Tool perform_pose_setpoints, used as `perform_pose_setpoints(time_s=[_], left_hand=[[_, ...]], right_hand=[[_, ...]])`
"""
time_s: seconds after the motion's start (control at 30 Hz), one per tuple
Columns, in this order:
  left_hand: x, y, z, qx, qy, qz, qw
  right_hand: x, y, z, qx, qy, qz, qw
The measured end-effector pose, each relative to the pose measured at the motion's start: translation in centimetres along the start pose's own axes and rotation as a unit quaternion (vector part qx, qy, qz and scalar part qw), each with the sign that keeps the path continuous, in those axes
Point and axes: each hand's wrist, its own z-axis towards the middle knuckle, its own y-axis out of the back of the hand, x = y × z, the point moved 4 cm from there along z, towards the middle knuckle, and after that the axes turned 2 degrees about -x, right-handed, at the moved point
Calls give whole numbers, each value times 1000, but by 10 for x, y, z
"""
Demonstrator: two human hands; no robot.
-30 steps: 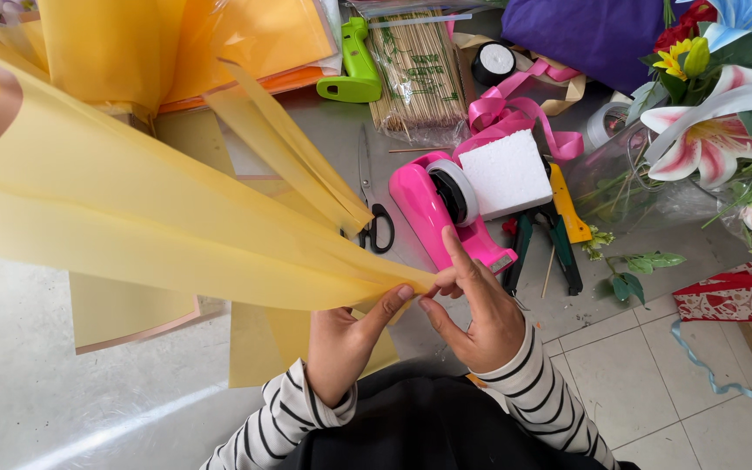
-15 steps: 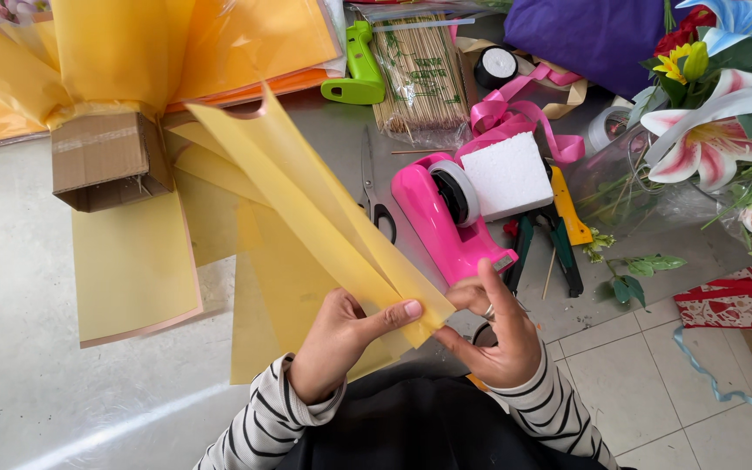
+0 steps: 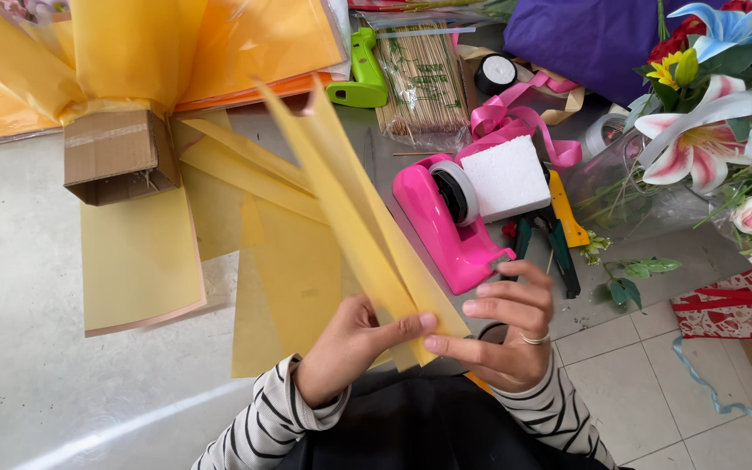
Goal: The person folds and tapes several sheets of yellow translucent paper by hand on a workspace to prepare for floral arrangement wrapping.
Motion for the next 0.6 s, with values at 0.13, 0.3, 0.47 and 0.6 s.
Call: perform_pose_setpoints(time_s=[0.13,0.3,0.47,0.6], left_hand=[[-1,5,-10,-92,-103,138,981],[-40,4,-53,-153,-525,515,660],[-19,21,-72,-287,-505,445,682],[11,86,-85,-461,-304,19,834]], right_hand=[[3,17,23,6,28,-49,998],[17,19,74,107,104,-123,981],[42,-16,110,158,146,-54,975],[21,-36,92,214,-5,12,977]])
